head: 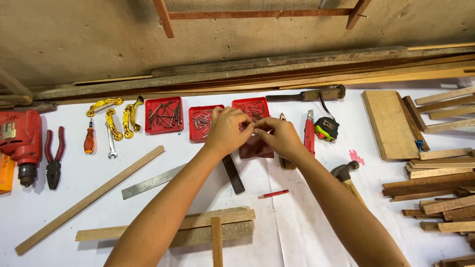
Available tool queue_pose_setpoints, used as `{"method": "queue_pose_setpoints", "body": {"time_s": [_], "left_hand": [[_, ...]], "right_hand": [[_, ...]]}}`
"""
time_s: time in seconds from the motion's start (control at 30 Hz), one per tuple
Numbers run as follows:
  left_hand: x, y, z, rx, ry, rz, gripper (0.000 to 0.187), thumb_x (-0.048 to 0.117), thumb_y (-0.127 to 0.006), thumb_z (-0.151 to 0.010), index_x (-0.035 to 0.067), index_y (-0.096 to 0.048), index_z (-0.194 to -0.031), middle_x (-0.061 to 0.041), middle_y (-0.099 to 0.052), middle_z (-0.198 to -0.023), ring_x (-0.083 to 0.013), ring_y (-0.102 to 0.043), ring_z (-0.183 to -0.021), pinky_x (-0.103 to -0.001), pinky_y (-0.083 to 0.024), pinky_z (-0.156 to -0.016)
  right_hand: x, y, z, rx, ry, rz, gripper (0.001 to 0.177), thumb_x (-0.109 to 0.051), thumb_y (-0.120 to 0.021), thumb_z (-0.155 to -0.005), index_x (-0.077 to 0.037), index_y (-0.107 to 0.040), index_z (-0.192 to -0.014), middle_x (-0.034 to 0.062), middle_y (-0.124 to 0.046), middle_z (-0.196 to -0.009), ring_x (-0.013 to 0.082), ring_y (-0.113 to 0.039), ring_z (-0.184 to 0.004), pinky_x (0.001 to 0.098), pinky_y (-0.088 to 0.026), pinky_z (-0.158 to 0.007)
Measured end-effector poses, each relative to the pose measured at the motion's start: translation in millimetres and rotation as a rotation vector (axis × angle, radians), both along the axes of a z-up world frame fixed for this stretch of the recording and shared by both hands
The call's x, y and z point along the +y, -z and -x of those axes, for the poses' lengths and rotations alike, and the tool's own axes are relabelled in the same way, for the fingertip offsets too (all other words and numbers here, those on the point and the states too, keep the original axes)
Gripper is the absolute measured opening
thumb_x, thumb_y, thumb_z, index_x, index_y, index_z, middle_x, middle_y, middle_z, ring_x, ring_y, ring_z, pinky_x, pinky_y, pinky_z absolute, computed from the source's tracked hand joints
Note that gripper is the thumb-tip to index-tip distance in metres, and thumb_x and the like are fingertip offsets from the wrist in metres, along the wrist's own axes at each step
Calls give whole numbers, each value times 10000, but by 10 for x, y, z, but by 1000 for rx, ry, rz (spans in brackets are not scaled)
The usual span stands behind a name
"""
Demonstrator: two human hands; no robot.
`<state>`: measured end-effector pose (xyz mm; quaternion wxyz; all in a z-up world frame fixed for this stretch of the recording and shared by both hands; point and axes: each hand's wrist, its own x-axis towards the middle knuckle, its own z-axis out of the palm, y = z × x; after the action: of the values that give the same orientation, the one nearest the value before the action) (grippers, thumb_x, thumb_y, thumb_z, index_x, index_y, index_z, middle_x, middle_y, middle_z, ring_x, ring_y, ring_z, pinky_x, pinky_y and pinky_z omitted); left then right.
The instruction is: Measure and mark a wooden strip using a try square and pencil in a workshop.
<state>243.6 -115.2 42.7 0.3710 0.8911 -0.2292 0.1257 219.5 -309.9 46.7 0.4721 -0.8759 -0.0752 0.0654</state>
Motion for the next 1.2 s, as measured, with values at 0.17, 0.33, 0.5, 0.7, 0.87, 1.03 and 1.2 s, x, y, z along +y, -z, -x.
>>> {"method": "queue_pose_setpoints", "body": {"time_s": [0.17, 0.33, 0.5, 0.7, 0.87, 1.03, 1.2], "left_hand": [[58, -145, 329, -48, -12, -104, 196, 299, -745, -846, 103, -767, -851, -36, -740, -918, -266, -641, -1001, -582, -334, -1061], [198, -226, 719, -19, -33, -158, 217, 312, -744, -862, 97, -771, -858, -57, -731, -888, -265, -640, -1009, -570, -334, -1067], [392, -237, 1087, 1, -42, -175, 198, 294, -721, -869, 106, -780, -879, -47, -739, -877, -258, -640, -985, -547, -327, -1055], [558, -195, 1474, 22, -82, -189, 215, 309, -722, -880, 105, -781, -842, -49, -739, -842, -256, -648, -945, -528, -335, -1056], [677, -85, 1753, 22, -65, -142, 223, 302, -717, -895, 100, -769, -817, -35, -734, -828, -252, -654, -922, -495, -372, -994], [802, 66, 1959, -32, -45, -95, 221, 299, -717, -902, 99, -768, -824, -35, -734, -846, -245, -670, -926, -468, -395, -972], [967, 153, 2098, -27, -9, -11, 152, 248, -701, -885, 127, -784, -924, -20, -760, -894, -246, -677, -950, -461, -412, -965]], "right_hand": [[54, -79, 276, -9, 3, -108, 222, -136, -731, -932, -46, -726, -1135, 48, -794, -992, 109, -734, -874, 272, -594, -789], [225, -130, 642, -69, -47, -144, 277, -94, -723, -939, -43, -678, -1207, 44, -788, -1035, 112, -754, -944, 274, -607, -844], [484, -255, 983, -113, -151, -174, 374, -85, -726, -930, -38, -637, -1290, 70, -776, -1095, 148, -753, -988, 285, -605, -878], [649, -124, 1282, -46, -142, -159, 391, -88, -714, -933, -43, -635, -1313, 74, -777, -1092, 130, -749, -1008, 282, -605, -870], [737, 29, 1516, 29, -120, -210, 368, -66, -701, -935, -42, -654, -1299, 76, -780, -1069, 133, -742, -960, 283, -612, -829], [806, 166, 1672, 42, -169, -279, 344, -40, -690, -942, -14, -669, -1284, 80, -774, -1073, 142, -735, -937, 287, -620, -829], [965, 101, 1829, 26, -132, -228, 309, -62, -685, -926, -29, -635, -1229, 67, -777, -1062, 120, -750, -970, 273, -640, -847]]}}
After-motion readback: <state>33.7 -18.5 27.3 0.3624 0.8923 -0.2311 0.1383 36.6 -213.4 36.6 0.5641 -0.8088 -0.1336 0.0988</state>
